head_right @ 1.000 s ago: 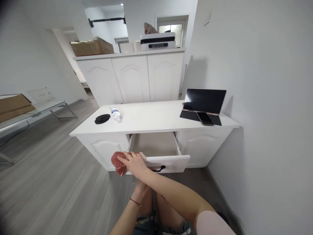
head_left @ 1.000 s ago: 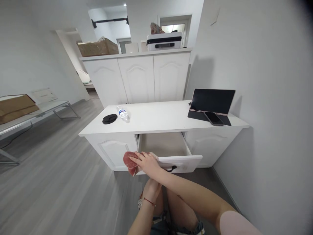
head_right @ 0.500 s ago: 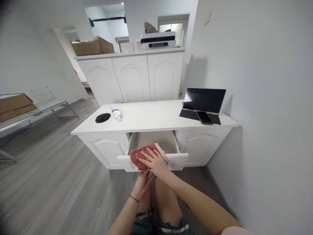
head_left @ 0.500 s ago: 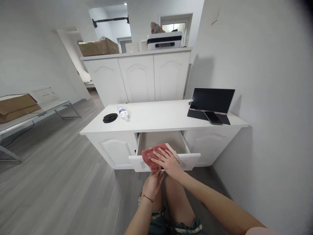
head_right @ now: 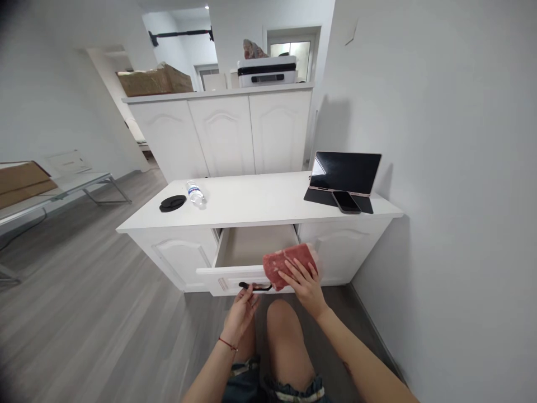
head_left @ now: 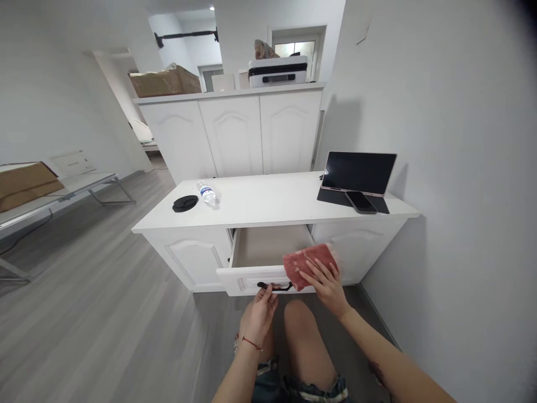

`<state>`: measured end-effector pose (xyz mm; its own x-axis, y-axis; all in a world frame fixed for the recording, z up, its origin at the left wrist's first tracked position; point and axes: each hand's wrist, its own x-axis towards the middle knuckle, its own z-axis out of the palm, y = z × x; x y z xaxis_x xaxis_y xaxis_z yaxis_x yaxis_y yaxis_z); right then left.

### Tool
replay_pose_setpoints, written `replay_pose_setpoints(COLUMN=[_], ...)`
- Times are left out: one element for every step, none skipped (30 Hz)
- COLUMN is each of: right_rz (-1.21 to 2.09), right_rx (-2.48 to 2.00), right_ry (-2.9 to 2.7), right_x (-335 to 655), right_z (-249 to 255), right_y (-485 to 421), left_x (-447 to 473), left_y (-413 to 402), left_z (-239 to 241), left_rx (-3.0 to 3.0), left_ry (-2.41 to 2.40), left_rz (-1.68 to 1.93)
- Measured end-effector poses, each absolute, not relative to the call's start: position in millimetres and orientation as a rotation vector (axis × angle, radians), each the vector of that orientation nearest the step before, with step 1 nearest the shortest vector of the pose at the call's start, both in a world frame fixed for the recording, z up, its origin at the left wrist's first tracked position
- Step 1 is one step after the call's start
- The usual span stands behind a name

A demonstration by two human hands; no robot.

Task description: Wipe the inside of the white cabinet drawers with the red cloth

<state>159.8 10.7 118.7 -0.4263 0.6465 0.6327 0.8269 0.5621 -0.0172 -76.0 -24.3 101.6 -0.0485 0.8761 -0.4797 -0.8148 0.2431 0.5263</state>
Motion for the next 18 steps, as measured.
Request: replay_pose_setpoints(right_rz=[-0.411,-0.42,-0.431,-0.446,-0.465,-0.486,-0.503,-0.511,-0.508,-0.493,-0.466,-0.429,-0.384,-0.331,-0.271,-0.211,-0.154,-0.101], right_rx=[-1.214,-1.254,-1.29,-1.317,-1.335,-1.342,-1.346,-1.349,-1.353,-1.36,-1.369,-1.383,-1.401,-1.421,-1.444,-1.47,-1.498,-1.529], right_ry=[-2.158,-2.101,-2.036,-1.97,-1.906,-1.847,-1.798,-1.757,-1.721,-1.682,-1.632,-1.572,-1.503,-1.431,-1.368,-1.317,-1.278,-1.248], right_x=[164,167,169,169,169,167,165,161,157,153,148,143,138,132,127,122,117,112], right_z=[114,110,105,101,98,94,91,88,85,82,78,74,70,66,62,59,57,55], right_y=[8,6,4,2,0,-1,-3,-4,-4,-4,-4,-3,-2,-1,0,1,2,3], left_x=[-76,-76,-76,-77,-77,-77,-77,-77,-76,-76,-75,-74,-74,-73,-73,-73,-72,-72], left_y=[-24,-25,-25,-25,-25,-25,-26,-26,-25,-25,-24,-24,-22,-21,-19,-16,-14,-11], left_z=[102,103,103,103,104,104,104,105,105,105,106,106,106,105,105,105,104,104], left_rx=[0.077,0.067,0.064,0.067,0.078,0.092,0.106,0.116,0.121,0.121,0.118,0.114,0.109,0.101,0.093,0.089,0.091,0.096], left_ry=[0.866,0.872,0.874,0.871,0.868,0.866,0.868,0.872,0.876,0.881,0.882,0.881,0.88,0.88,0.881,0.882,0.884,0.885], left_rz=[1.373,1.373,1.373,1.374,1.373,1.371,1.369,1.367,1.366,1.364,1.362,1.361,1.362,1.364,1.365,1.367,1.367,1.365])
